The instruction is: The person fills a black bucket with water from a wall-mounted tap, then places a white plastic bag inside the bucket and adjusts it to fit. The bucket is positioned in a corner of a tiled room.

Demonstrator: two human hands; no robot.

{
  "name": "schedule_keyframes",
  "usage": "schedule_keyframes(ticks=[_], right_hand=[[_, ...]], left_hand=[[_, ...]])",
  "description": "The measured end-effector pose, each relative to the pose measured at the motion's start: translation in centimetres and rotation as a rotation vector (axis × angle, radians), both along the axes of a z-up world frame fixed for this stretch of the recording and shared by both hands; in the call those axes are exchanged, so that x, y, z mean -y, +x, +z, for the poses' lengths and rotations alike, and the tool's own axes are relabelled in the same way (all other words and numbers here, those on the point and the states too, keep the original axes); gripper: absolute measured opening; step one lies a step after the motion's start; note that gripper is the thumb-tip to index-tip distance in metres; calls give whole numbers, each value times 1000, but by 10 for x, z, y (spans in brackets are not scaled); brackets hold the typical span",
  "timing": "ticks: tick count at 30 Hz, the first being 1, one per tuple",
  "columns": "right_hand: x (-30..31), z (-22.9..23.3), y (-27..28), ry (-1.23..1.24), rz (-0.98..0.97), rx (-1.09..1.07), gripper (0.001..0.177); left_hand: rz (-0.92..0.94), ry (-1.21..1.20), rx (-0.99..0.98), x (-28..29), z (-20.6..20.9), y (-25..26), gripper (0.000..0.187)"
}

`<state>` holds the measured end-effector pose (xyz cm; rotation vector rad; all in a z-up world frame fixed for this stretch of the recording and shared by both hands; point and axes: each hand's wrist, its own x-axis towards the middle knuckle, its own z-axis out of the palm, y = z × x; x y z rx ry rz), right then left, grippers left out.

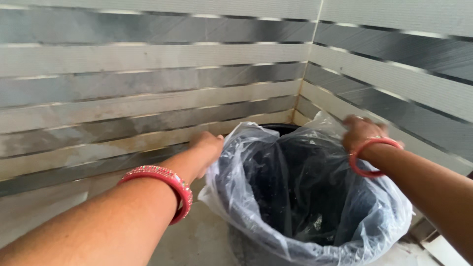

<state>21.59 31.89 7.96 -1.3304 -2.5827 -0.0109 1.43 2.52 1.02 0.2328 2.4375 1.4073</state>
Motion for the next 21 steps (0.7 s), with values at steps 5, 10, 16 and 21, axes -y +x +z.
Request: schedule_keyframes(ticks=[5, 10, 16, 21], right_hand=[[-89, -35, 26, -255, -65, -64, 54], [-47, -4, 32, -701, -80, -133, 84], [-60, 28, 56, -941, -22, 71, 86], [-63, 11, 58, -881, -91, -149, 54]], left_hand=[[-140, -198, -213, -25, -28, -34, 55], [-320, -133, -476, -40, -16, -32, 63], [-385, -221, -507, -65, 12, -19, 49], [-264, -196, -507, -94, 9, -31, 39]])
